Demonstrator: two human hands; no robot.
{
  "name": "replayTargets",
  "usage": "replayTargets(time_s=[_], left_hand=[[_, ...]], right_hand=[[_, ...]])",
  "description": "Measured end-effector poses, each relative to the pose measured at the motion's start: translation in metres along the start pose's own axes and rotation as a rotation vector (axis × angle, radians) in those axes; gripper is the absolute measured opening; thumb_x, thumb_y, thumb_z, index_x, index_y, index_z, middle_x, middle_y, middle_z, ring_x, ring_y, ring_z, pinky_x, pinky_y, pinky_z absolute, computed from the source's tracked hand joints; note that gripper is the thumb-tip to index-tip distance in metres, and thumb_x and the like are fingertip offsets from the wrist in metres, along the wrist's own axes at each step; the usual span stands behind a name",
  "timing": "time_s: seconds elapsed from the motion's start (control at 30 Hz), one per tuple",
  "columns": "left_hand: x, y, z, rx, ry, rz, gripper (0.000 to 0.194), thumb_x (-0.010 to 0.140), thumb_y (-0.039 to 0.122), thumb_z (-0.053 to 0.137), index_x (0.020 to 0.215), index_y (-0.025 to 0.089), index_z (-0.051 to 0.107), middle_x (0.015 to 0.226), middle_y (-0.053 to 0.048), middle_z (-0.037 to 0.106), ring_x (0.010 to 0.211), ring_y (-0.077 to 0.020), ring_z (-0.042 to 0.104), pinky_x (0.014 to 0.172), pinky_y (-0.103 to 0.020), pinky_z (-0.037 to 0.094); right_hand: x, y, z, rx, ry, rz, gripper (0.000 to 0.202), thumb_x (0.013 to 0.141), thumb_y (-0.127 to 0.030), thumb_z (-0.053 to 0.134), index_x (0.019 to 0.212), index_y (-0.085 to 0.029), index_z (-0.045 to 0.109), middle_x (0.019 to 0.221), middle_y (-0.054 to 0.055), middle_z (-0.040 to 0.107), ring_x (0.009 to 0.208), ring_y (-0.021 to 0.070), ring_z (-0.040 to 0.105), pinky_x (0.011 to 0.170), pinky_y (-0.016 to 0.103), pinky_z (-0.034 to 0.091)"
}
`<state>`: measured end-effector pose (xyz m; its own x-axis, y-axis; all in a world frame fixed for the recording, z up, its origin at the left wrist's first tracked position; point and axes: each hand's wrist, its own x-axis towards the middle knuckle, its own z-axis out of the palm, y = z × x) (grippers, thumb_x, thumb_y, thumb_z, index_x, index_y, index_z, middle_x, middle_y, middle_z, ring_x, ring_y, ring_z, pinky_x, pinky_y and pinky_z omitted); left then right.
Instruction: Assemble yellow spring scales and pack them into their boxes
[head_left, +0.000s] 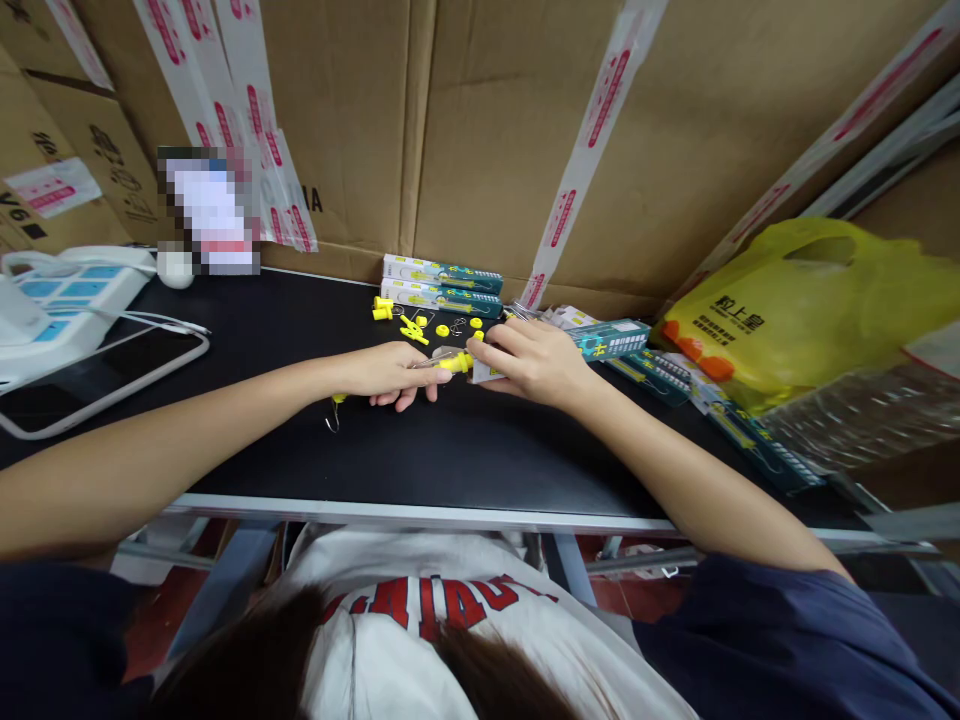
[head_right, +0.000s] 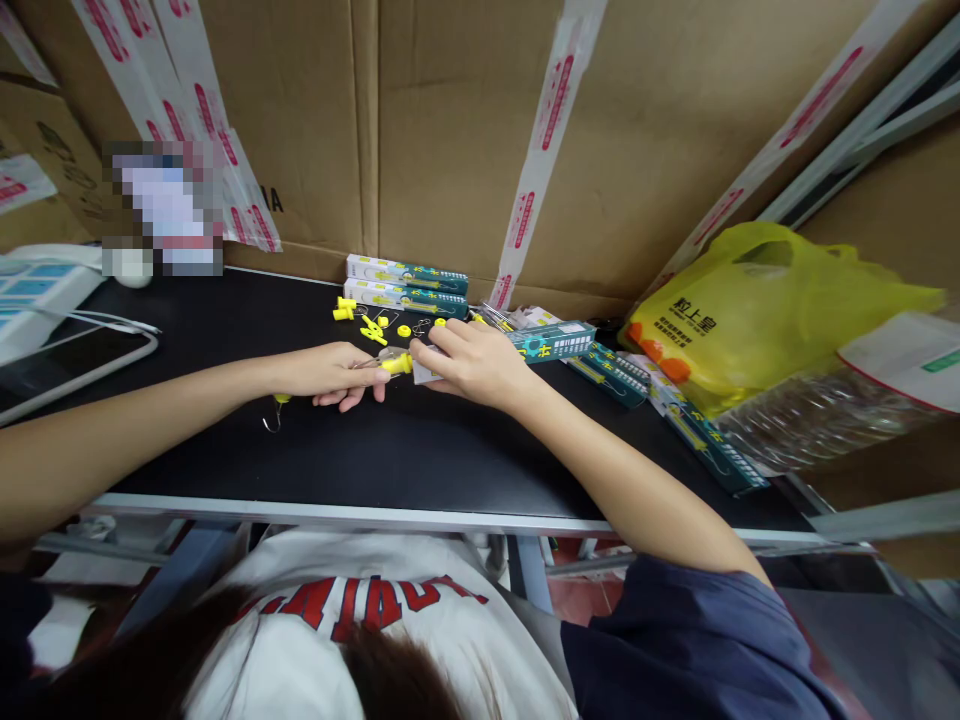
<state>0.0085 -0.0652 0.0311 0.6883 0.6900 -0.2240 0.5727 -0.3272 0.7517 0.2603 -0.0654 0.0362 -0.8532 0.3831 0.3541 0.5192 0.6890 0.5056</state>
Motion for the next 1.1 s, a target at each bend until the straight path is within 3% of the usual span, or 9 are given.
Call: replayTargets(time_s=[0.17,0.27,0.43,0.53,0.63,0.8,0.93,1.1], left_hand=[[-0.001,0.0,0.002,-0.073,-0.128,0.012,0.059,0.085,0.069,0.042,0.082,0.016,0.066,0.048,0.0,0.053,0.034,-0.0085,0.041,0.034,-0.021,0.033],[0.0,0.001,0.008,-0.152,-0.144,0.019,0.054,0.085,0.067,0.044,0.085,0.016,0.061,0.049,0.001,0.052,0.033,-0.0086,0.04,0.033,-0.021,0.032],[0.0,0.007,0.018,-0.321,0.002,-0.04,0.031,0.083,0.043,0.061,0.093,0.021,0.041,0.063,0.004,0.055,0.036,-0.0067,0.044,0.032,-0.019,0.033],[0.0,0.011,0.019,-0.454,0.069,-0.06,0.034,0.08,0.027,0.062,0.101,0.022,0.035,0.069,0.005,0.058,0.039,-0.0067,0.047,0.036,-0.019,0.038],[0.002,0.01,0.017,-0.515,0.101,-0.04,0.038,0.081,0.023,0.06,0.107,0.022,0.033,0.07,0.003,0.062,0.043,-0.0099,0.055,0.043,-0.023,0.047],[0.008,0.0,0.01,-0.346,0.179,0.035,0.038,0.082,0.034,0.063,0.105,0.021,0.035,0.071,0.0,0.067,0.049,-0.0126,0.061,0.049,-0.026,0.05],[0.01,-0.01,0.001,-0.026,0.362,0.166,0.041,0.08,0.039,0.064,0.109,0.02,0.041,0.076,0.0,0.068,0.052,-0.0114,0.061,0.055,-0.026,0.049],[0.011,-0.024,-0.014,0.172,0.493,0.158,0.034,0.082,0.043,0.06,0.104,0.019,0.051,0.074,0.001,0.065,0.051,-0.01,0.058,0.055,-0.024,0.045]], right_hand=[[0.003,-0.012,-0.004,0.01,0.014,-0.048,0.04,0.098,-0.046,0.035,0.12,-0.02,0.058,0.094,0.011,0.063,0.084,0.0218,0.052,0.065,0.034,0.036],[0.006,-0.022,-0.007,0.06,0.004,-0.051,0.039,0.099,-0.044,0.034,0.123,-0.021,0.056,0.093,0.01,0.062,0.082,0.0209,0.052,0.064,0.033,0.036],[0.009,-0.034,-0.01,0.033,-0.002,-0.074,0.037,0.1,-0.038,0.034,0.129,-0.023,0.052,0.095,0.009,0.063,0.079,0.0194,0.051,0.061,0.032,0.034],[0.01,-0.036,-0.008,0.046,-0.02,-0.051,0.034,0.1,-0.036,0.033,0.121,-0.023,0.057,0.09,0.008,0.062,0.077,0.0184,0.051,0.061,0.031,0.034],[0.009,-0.034,-0.005,0.107,-0.053,-0.011,0.033,0.1,-0.036,0.035,0.114,-0.021,0.061,0.089,0.008,0.06,0.078,0.0179,0.053,0.064,0.03,0.037],[0.007,-0.024,0.0,0.118,-0.058,0.035,0.033,0.099,-0.036,0.037,0.117,-0.022,0.06,0.094,0.009,0.061,0.081,0.0188,0.054,0.066,0.029,0.038],[0.001,-0.007,0.006,0.102,-0.027,0.103,0.035,0.098,-0.039,0.038,0.122,-0.022,0.057,0.099,0.01,0.062,0.083,0.02,0.056,0.065,0.029,0.039],[-0.006,0.014,0.013,0.139,0.003,0.237,0.035,0.097,-0.042,0.041,0.118,-0.021,0.058,0.101,0.009,0.063,0.088,0.0214,0.059,0.066,0.029,0.042]])
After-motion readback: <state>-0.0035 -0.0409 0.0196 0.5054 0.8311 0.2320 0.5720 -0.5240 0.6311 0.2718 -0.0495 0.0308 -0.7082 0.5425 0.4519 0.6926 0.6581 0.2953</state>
